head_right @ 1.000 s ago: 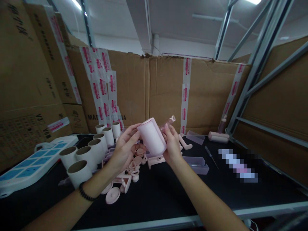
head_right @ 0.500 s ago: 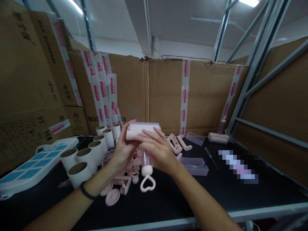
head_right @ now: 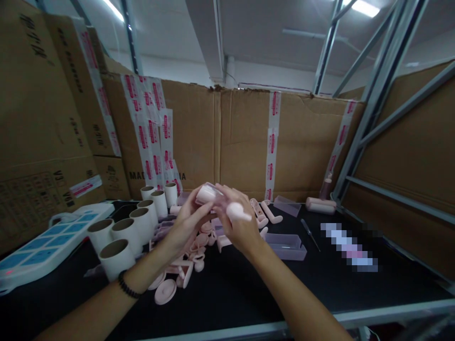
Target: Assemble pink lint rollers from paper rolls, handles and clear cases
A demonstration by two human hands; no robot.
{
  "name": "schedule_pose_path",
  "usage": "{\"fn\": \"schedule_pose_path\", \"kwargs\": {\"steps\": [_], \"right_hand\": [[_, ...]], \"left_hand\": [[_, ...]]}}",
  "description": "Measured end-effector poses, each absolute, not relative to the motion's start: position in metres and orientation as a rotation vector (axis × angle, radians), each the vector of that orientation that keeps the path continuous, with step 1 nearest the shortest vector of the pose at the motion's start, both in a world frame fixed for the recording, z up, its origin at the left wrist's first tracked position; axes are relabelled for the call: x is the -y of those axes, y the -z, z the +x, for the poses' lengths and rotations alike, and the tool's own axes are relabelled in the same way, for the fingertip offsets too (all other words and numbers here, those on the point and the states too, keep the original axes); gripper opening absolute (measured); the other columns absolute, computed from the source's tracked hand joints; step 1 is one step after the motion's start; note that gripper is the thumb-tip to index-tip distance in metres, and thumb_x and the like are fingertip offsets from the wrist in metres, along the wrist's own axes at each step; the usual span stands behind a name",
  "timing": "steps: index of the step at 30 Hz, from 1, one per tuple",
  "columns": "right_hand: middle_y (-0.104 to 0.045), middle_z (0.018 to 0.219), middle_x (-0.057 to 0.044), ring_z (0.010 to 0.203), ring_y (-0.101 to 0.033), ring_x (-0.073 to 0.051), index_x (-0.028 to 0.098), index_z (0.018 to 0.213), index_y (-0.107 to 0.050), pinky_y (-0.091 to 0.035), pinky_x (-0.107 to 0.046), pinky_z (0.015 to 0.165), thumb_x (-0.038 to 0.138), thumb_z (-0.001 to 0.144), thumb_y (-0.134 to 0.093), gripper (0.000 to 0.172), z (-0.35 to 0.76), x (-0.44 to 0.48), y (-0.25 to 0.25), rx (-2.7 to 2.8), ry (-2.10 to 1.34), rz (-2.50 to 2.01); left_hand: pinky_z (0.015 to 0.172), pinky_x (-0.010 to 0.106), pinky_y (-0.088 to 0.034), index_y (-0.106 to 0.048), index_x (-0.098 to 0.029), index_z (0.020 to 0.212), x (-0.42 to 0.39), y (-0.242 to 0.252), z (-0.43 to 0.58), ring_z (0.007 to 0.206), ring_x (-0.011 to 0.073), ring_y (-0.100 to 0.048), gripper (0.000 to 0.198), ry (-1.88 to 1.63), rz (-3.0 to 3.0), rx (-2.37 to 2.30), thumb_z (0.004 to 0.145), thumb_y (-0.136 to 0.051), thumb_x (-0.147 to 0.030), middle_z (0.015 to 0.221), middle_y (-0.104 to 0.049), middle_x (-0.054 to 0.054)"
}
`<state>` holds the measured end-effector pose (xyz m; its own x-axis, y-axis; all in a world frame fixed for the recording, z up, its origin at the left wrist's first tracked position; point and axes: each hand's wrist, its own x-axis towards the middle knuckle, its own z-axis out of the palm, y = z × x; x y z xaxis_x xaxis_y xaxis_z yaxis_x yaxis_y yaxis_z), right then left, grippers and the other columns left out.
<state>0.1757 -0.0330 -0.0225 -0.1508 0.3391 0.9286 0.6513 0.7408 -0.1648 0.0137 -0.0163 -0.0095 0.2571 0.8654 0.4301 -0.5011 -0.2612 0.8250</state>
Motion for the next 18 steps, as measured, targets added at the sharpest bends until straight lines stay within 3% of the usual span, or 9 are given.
{"fn": "schedule_pose_path", "kwargs": {"steps": [3,6,8,12,14,18], "right_hand": [[-0.061,0.142,-0.016,0.133,-0.059,-0.032,0.024,0.142,-0.049,-0.049,-0.053,0.110,0.033,0.096,-0.063,0.050,0.178,0.030,0.020,1.764,0.132,-0.938],[-0.063,0.136,-0.016,0.124,-0.064,-0.032,0.023,0.149,-0.039,-0.051,-0.051,0.104,0.035,0.087,-0.073,0.071,0.183,0.032,0.016,1.855,-0.043,-1.004],[-0.065,0.133,-0.014,0.119,-0.066,-0.031,0.023,0.146,-0.042,-0.052,-0.049,0.102,0.033,0.084,-0.074,0.070,0.191,0.034,0.014,1.910,-0.091,-1.038],[-0.068,0.122,-0.010,0.111,-0.066,-0.031,0.024,0.120,-0.059,-0.052,-0.048,0.097,0.039,0.080,-0.077,0.046,0.229,0.031,0.010,1.822,-0.046,-1.087],[-0.070,0.115,-0.010,0.105,-0.067,-0.031,0.023,0.117,-0.061,-0.053,-0.048,0.093,0.044,0.076,-0.080,0.049,0.270,0.025,0.006,1.677,0.034,-1.207],[-0.071,0.103,-0.010,0.097,-0.066,-0.030,0.021,0.112,-0.066,-0.054,-0.044,0.086,0.049,0.068,-0.083,0.055,0.389,0.011,0.003,1.563,-0.011,-1.460]], "left_hand": [[0.077,0.032,-0.064,-0.059,-0.018,0.121,0.011,0.016,0.015,0.088,0.0182,-0.071,0.049,-1.303,1.225,-0.550,0.081,-0.082,-0.034,0.109,-0.071,0.007],[0.073,0.034,-0.064,-0.063,-0.015,0.108,0.008,0.023,0.016,0.074,0.0163,-0.070,0.039,-1.202,1.178,-0.583,0.084,-0.079,-0.041,0.094,-0.072,0.006],[0.076,0.037,-0.064,-0.063,-0.014,0.103,0.008,0.025,0.016,0.072,0.0171,-0.071,0.036,-1.146,1.139,-0.560,0.087,-0.074,-0.044,0.087,-0.071,0.006],[0.085,0.040,-0.063,-0.060,-0.015,0.118,0.013,0.020,0.016,0.083,0.0212,-0.075,0.038,-1.069,1.143,-0.560,0.091,-0.070,-0.040,0.098,-0.072,0.010],[0.084,0.040,-0.063,-0.056,-0.017,0.127,0.016,0.015,0.015,0.088,0.0222,-0.075,0.043,-1.073,1.195,-0.570,0.092,-0.069,-0.038,0.107,-0.071,0.011],[0.081,0.039,-0.062,-0.057,-0.017,0.122,0.016,0.011,0.011,0.089,0.0224,-0.073,0.040,-1.102,1.283,-0.553,0.091,-0.069,-0.040,0.112,-0.068,0.013]]}}
